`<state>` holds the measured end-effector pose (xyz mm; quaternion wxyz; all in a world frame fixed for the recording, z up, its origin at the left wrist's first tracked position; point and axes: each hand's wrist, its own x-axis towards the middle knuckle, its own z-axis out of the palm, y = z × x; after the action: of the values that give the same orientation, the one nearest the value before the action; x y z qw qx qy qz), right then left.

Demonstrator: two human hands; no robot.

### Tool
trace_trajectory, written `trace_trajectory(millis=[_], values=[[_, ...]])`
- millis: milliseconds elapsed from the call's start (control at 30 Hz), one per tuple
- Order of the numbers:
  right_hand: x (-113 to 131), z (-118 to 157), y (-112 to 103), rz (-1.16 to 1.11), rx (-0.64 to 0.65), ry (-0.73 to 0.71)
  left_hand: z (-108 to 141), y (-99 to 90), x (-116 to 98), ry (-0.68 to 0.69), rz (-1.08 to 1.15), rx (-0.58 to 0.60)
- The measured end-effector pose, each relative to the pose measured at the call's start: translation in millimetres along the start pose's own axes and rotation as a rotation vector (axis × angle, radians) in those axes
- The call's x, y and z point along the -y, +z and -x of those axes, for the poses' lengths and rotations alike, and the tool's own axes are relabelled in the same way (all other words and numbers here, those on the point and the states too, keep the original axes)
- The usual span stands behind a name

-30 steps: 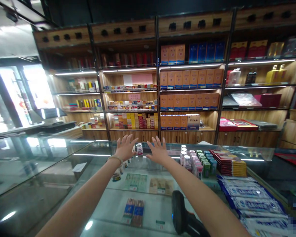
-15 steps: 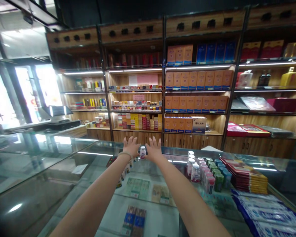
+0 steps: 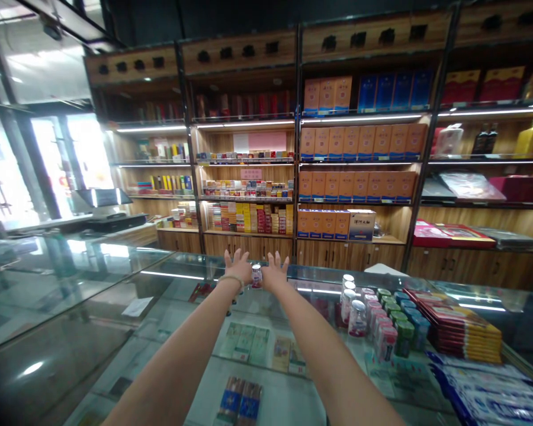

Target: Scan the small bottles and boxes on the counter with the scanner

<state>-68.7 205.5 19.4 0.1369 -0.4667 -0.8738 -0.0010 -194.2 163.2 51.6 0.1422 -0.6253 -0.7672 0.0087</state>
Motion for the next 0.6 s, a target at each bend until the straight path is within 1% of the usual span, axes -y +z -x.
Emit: trace_trajectory(millis=[133,333,433,600], values=[[0.5,-0.3,0.1,-0.018,0.0,0.026,-1.9,0.9,-1.3,-0.027,0.009,0.019],[-2.8,10.6,-3.5,-0.036,-0.016,0.021,1.9,-1.6,-5.1,0.001,0.015,0.031],[-5.3,20.1,-6.0,-0.042,-0.018,0.016,8.8,-5.0,-9.4,0.017,0.023,0.044],[-10.7,42.7,-15.0,-0.042,-0.029,0.011,27.7,-13.0,-20.4,0.046,0.044,0.051]])
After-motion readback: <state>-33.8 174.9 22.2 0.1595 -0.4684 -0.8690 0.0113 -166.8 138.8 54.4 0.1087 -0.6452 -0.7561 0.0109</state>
